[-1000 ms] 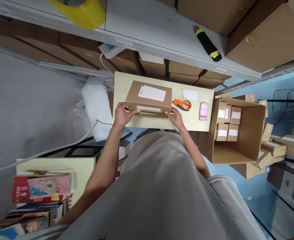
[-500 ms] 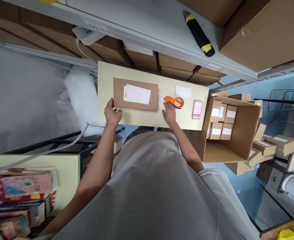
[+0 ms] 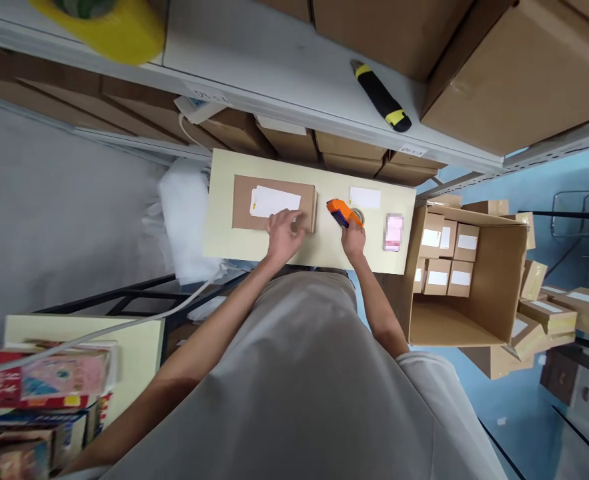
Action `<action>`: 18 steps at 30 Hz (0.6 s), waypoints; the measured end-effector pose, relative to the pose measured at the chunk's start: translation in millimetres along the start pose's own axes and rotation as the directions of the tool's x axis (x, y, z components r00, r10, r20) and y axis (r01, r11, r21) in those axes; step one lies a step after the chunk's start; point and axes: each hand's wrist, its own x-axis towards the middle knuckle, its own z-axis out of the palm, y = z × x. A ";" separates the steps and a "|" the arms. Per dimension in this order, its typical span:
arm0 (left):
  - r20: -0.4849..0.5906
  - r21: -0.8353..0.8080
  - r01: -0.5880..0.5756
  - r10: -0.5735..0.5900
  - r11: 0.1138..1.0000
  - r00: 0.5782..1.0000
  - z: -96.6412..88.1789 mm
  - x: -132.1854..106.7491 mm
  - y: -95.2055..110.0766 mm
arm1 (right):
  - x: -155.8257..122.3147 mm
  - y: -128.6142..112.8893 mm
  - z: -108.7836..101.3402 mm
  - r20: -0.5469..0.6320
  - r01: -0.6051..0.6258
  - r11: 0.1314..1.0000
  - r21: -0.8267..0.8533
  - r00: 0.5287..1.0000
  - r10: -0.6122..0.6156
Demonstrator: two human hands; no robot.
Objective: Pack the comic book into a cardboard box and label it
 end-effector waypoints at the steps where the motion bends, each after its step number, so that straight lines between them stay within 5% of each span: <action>1: 0.039 -0.006 0.003 -0.003 1.000 0.999 2.3 0.0 7.5 | -6.0 -4.1 -5.4 -0.026 0.008 0.996 0.092 1.000 -0.006; 5: 0.167 -0.109 -0.010 0.028 0.994 0.986 3.5 3.8 35.3 | -25.8 -33.6 -27.5 -0.099 0.086 0.872 0.482 0.994 -0.043; 9: 0.121 -0.179 -0.063 0.085 0.982 0.989 -9.0 16.9 57.8 | -25.6 -77.7 -47.8 -0.129 0.150 0.676 0.721 0.988 -0.082; 14: -0.045 -0.262 -0.181 0.176 0.948 0.983 -39.0 42.9 72.3 | -3.2 -133.4 -72.1 -0.192 0.263 0.588 0.765 0.965 -0.182; 18: -0.214 -0.366 -0.332 0.269 0.869 0.939 -69.7 74.1 80.5 | 28.9 -181.5 -87.5 -0.268 0.433 0.588 0.683 0.898 -0.350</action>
